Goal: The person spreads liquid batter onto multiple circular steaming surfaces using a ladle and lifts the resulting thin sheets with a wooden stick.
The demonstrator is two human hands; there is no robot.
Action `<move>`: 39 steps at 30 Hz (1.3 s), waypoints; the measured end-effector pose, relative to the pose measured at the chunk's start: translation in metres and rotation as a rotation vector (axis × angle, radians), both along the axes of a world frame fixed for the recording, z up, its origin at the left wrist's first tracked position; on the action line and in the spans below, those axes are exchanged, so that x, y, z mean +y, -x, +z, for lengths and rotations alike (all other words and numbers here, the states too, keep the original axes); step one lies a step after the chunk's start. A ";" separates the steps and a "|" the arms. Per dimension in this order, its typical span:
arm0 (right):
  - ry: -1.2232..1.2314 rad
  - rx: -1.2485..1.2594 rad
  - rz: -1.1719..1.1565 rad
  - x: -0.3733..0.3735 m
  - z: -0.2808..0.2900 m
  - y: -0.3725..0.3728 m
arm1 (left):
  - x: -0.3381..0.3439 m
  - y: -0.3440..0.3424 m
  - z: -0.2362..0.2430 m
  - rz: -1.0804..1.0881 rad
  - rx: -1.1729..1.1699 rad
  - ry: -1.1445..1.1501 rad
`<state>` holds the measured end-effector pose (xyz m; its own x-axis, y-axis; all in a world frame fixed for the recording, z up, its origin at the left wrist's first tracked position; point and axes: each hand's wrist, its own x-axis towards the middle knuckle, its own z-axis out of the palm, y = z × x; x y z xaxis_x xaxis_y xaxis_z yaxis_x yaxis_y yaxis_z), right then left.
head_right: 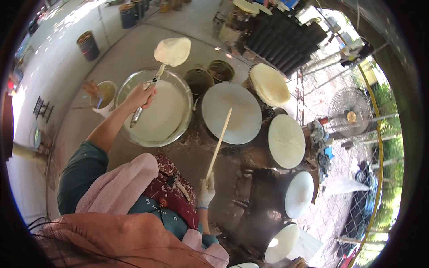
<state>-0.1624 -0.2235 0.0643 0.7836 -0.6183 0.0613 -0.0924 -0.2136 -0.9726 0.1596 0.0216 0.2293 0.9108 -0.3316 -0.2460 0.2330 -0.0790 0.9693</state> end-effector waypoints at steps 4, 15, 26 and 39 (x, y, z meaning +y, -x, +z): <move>-0.435 0.112 -0.208 -0.015 0.043 -0.024 | -0.058 -0.046 0.013 -0.275 0.266 0.308; -0.567 0.064 -0.205 -0.201 -0.015 -0.084 | -0.281 -0.070 -0.090 -0.504 0.608 0.433; 0.551 0.815 -0.118 -0.261 -0.026 -0.145 | -0.382 -0.011 -0.148 -0.039 -0.050 -0.240; -0.324 0.022 -0.339 -0.270 -0.073 -0.171 | -0.189 -0.051 -0.180 0.098 -0.239 -0.154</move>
<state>0.0083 -0.4935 -0.0084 0.5330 -0.8241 -0.1916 -0.1258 0.1467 -0.9811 0.2111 -0.1677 0.0491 0.9749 -0.2142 -0.0613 0.0134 -0.2182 0.9758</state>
